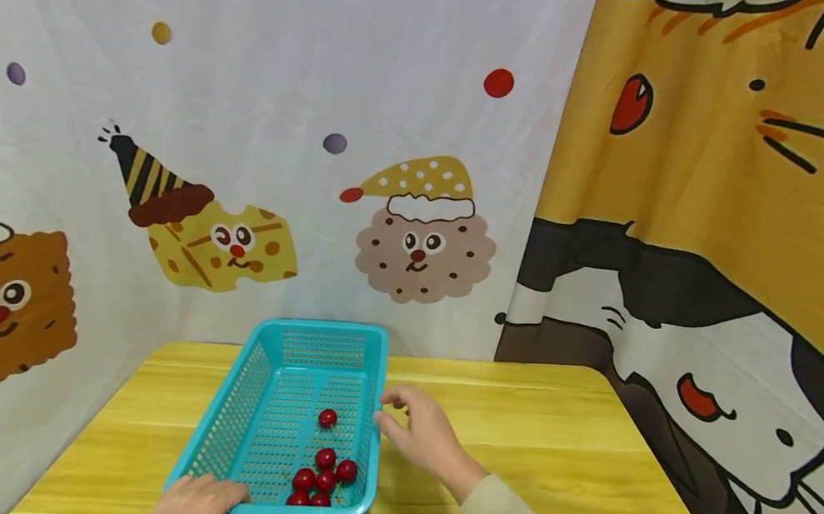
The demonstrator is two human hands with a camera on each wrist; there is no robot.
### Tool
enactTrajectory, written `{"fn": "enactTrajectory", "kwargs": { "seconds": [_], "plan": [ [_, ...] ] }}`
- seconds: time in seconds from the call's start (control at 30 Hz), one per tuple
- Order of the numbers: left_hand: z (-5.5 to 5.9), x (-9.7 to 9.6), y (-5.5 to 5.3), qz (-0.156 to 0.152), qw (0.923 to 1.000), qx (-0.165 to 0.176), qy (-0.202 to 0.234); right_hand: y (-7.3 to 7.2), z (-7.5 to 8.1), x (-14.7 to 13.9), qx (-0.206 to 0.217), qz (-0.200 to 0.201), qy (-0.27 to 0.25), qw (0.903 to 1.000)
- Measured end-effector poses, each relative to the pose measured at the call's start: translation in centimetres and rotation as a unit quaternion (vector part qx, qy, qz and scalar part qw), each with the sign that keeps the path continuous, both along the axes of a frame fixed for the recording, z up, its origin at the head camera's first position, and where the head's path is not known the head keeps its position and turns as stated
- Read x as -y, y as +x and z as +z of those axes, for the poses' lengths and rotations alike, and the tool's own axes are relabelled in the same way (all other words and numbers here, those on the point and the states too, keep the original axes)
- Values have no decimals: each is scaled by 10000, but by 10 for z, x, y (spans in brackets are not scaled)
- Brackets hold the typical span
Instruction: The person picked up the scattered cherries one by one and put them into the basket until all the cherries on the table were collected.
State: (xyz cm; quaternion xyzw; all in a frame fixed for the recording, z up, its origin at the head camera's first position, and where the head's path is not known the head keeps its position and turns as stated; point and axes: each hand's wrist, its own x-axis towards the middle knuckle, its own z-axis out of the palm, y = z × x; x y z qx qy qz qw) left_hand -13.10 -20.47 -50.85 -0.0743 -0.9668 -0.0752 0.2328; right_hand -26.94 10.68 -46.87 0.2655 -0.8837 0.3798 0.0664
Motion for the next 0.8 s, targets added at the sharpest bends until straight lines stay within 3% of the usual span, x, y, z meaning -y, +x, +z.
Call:
{"fn": "enactTrajectory", "kwargs": {
  "seconds": [0.17, 0.33, 0.43, 0.5, 0.6, 0.67, 0.73, 0.8],
  "plan": [
    [4, 1, 1, 23, 9985, 539, -55, 1, -6, -63, 181, -956, 342, 9947],
    [5, -12, -4, -127, 9966, 818, -30, 7, 1, -119, 540, -1526, 787, 9837],
    [1, -19, -5, -233, 9982, 531, 123, 12, 5, -149, 614, -1667, 1143, 9774],
    [-3, -17, -4, -384, 9991, 60, 140, 15, 5, -167, 627, -1735, 1326, 9739],
    [-3, -5, -3, -612, 9957, -669, 188, 17, 4, -196, 543, -1837, 1577, 9687],
    [5, 10, -3, -730, 9923, -972, 237, 16, 1, -219, 412, -1962, 1758, 9638],
    [16, 30, -5, -743, 9914, -1010, 383, 16, 2, -242, 402, -2126, 1945, 9567],
    [25, 53, -10, -619, 9933, -709, 668, 15, 2, -262, 373, -2289, 2073, 9504]
  ]
}}
